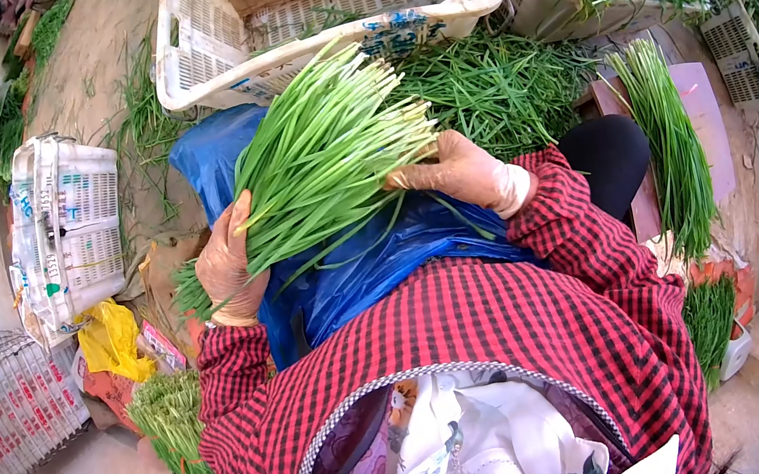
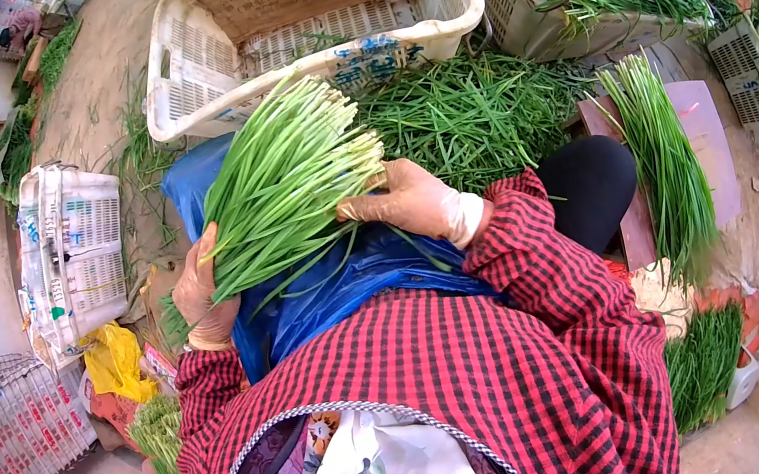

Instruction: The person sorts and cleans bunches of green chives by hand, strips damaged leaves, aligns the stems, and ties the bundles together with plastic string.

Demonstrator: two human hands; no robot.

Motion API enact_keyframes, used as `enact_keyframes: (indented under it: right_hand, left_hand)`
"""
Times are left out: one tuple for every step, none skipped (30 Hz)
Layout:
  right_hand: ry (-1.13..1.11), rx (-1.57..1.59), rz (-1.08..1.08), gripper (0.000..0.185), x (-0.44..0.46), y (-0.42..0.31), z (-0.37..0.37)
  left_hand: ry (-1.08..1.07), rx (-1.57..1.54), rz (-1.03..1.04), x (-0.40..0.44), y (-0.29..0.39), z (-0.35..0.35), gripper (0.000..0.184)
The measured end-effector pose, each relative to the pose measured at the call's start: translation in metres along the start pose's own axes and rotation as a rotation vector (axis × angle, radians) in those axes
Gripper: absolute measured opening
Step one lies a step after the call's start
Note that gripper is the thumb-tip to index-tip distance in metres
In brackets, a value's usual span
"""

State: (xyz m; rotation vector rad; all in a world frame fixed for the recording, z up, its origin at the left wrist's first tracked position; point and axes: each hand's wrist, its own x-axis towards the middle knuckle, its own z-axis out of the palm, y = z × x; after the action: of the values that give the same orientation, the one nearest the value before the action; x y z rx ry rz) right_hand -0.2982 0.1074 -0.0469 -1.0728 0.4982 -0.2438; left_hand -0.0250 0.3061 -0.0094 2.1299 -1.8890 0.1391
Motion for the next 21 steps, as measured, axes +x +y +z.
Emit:
enact_keyframes:
  right_hand:
    - [-0.007,-0.029,0.034,0.028,-0.006,-0.006,0.002]
    - [-0.006,-0.033,0.038,0.028,-0.009,-0.005,0.003]
    - [0.043,-0.045,-0.036,0.026,-0.013,-0.005,0.005]
    - [0.093,-0.056,-0.11,0.025,-0.015,-0.005,0.005]
    - [0.101,-0.009,-0.031,0.027,-0.015,-0.005,0.002]
    - [0.101,-0.012,-0.03,0.027,-0.015,-0.004,0.002]
    - [0.111,-0.015,-0.121,0.03,-0.015,-0.004,0.002]
    - [0.121,-0.016,-0.212,0.032,-0.015,-0.003,0.003]
    - [0.114,0.058,-0.104,0.032,-0.019,-0.009,0.004]
    - [0.11,0.057,-0.104,0.032,-0.021,-0.013,0.006]
    - [0.098,0.028,-0.159,0.029,-0.024,-0.016,0.007]
    - [0.086,0.001,-0.213,0.027,-0.027,-0.018,0.009]
    - [0.073,0.059,-0.201,0.023,-0.031,-0.019,0.007]
    - [0.06,0.117,-0.189,0.019,-0.035,-0.02,0.004]
    - [0.128,-0.237,-0.24,0.017,-0.042,-0.02,-0.006]
    - [0.193,-0.592,-0.286,0.016,-0.048,-0.024,-0.013]
    - [0.19,-0.493,-0.316,0.014,-0.056,-0.034,-0.019]
    - [0.195,-0.408,-0.229,0.013,-0.062,-0.046,-0.027]
    - [0.251,-0.322,-0.197,0.011,-0.069,-0.044,-0.043]
    - [0.35,-0.252,-0.226,0.009,-0.074,-0.045,-0.056]
    - [0.406,-0.34,-0.235,0.009,-0.076,-0.041,-0.082]
  left_hand:
    - [0.0,-0.003,-0.001,0.001,-0.001,0.001,0.068]
    - [0.022,-0.029,0.006,0.003,-0.003,0.002,0.067]
    - [0.043,-0.056,0.012,0.004,-0.003,0.004,0.066]
    - [0.042,-0.061,0.009,0.005,-0.003,0.005,0.066]
    - [0.041,-0.066,0.016,0.006,-0.003,0.005,0.066]
    - [0.04,-0.069,0.023,0.006,-0.003,0.005,0.066]
    - [0.041,-0.07,0.02,0.006,-0.002,0.006,0.066]
    - [0.044,-0.057,0.014,0.006,-0.001,0.006,0.066]
    - [0.047,-0.044,0.008,0.006,-0.001,0.007,0.065]
    - [0.048,-0.043,0.006,0.006,-0.001,0.007,0.065]
    - [0.068,-0.06,0.017,0.007,-0.002,0.007,0.066]
    - [0.086,-0.076,0.027,0.007,-0.002,0.007,0.066]
    - [0.086,-0.076,0.025,0.007,-0.003,0.006,0.066]
    - [0.082,-0.072,0.028,0.007,-0.004,0.006,0.066]
    - [0.079,-0.07,0.031,0.007,-0.005,0.005,0.067]
    - [0.078,-0.071,0.027,0.007,-0.005,0.005,0.067]
    - [0.085,-0.066,0.025,0.007,-0.005,0.004,0.067]
    - [0.091,-0.061,0.024,0.006,-0.006,0.004,0.067]
    - [0.092,-0.06,0.02,0.005,-0.007,0.004,0.067]
    - [0.088,-0.058,0.011,0.004,-0.008,0.004,0.067]
    - [0.084,-0.055,0.004,0.003,-0.009,0.004,0.067]
